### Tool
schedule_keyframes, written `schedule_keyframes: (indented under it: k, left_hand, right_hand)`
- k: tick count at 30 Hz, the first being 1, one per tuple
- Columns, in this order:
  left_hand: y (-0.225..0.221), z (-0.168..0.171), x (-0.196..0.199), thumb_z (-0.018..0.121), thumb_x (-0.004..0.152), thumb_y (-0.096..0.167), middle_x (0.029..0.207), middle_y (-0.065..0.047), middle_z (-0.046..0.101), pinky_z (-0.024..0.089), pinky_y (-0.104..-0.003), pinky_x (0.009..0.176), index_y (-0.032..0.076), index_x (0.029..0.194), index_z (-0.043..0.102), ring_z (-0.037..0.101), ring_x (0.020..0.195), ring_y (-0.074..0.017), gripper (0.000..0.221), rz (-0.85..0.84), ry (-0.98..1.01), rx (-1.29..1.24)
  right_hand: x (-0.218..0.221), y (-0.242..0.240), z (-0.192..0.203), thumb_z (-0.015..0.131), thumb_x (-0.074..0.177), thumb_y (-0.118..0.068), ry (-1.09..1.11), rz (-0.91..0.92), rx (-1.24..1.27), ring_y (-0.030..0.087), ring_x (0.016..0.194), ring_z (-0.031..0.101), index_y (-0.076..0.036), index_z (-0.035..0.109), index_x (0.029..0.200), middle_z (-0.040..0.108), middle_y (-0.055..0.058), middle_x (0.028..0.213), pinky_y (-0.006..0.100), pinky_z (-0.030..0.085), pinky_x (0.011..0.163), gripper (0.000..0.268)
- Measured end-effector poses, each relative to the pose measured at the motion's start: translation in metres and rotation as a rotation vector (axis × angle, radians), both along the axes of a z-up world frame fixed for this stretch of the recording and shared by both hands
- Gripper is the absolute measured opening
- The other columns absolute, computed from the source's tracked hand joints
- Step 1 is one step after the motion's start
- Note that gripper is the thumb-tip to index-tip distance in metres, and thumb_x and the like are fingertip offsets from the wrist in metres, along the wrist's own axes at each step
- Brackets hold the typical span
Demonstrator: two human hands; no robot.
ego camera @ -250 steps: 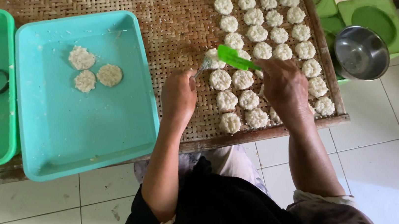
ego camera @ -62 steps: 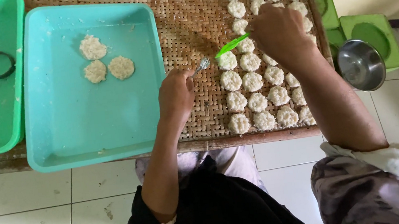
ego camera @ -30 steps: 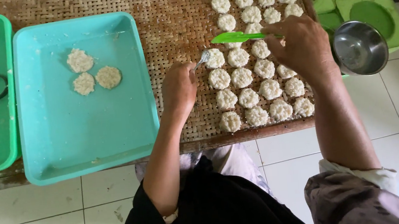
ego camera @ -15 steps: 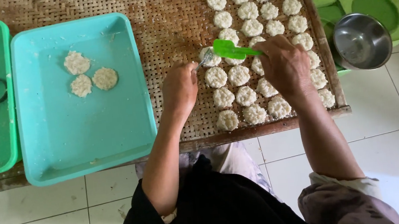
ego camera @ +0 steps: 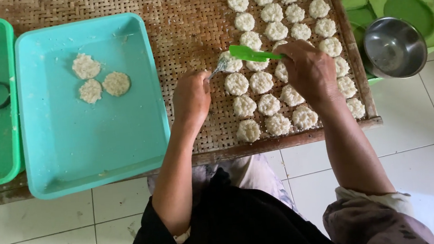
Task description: Arranging small dough balls on a woven tray using a fork and spatula.
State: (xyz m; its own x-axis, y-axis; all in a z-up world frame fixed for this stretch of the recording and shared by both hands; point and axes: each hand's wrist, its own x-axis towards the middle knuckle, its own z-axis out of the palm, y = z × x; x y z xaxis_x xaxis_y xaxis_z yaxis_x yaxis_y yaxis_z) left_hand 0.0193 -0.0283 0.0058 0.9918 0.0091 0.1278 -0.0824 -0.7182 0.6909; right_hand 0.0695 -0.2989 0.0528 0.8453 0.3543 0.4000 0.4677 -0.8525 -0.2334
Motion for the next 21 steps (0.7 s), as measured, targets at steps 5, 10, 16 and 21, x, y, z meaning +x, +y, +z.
schedule_keyframes:
  k: [5,10,16,21]
  left_hand:
    - [0.000,0.028,-0.009,0.058,0.102,-0.002,0.102,-0.026,0.073,0.059,-0.046,0.090,-0.005,0.120,0.072,0.074,0.096,-0.0368,0.023,0.012,-0.007,-0.051]
    - [0.003,0.017,-0.006,0.056,0.103,0.000,0.101,-0.025,0.073,0.059,-0.044,0.090,-0.003,0.119,0.073,0.074,0.095,-0.0345,0.024,0.010,0.024,0.027]
    - [0.009,0.034,-0.023,0.056,0.102,-0.002,0.105,-0.028,0.071,0.056,-0.047,0.095,-0.006,0.121,0.071,0.073,0.098,-0.0374,0.024,0.020,0.032,-0.064]
    - [0.006,0.019,-0.020,0.056,0.103,-0.002,0.105,-0.028,0.071,0.056,-0.047,0.095,-0.006,0.120,0.072,0.074,0.099,-0.0374,0.024,0.018,0.055,-0.016]
  right_hand:
    - [-0.010,0.003,0.019,0.068,0.104,-0.003,0.014,-0.012,0.015,0.020,0.057,0.067,-0.009,0.077,0.111,0.075,0.017,0.101,0.027,0.051,0.048,0.013]
    - [-0.006,0.007,0.007,0.067,0.104,-0.008,-0.025,-0.020,-0.040,0.015,0.057,0.067,-0.013,0.077,0.110,0.077,0.012,0.101,0.022,0.048,0.047,0.013]
    - [-0.015,0.009,0.020,0.071,0.103,-0.002,-0.010,0.019,0.018,0.017,0.051,0.062,-0.006,0.077,0.107,0.076,0.017,0.099,0.024,0.044,0.042,0.008]
    - [-0.018,0.018,0.016,0.071,0.102,-0.004,-0.091,-0.009,-0.016,0.015,0.053,0.064,-0.008,0.079,0.107,0.078,0.016,0.098,0.018,0.040,0.041,0.010]
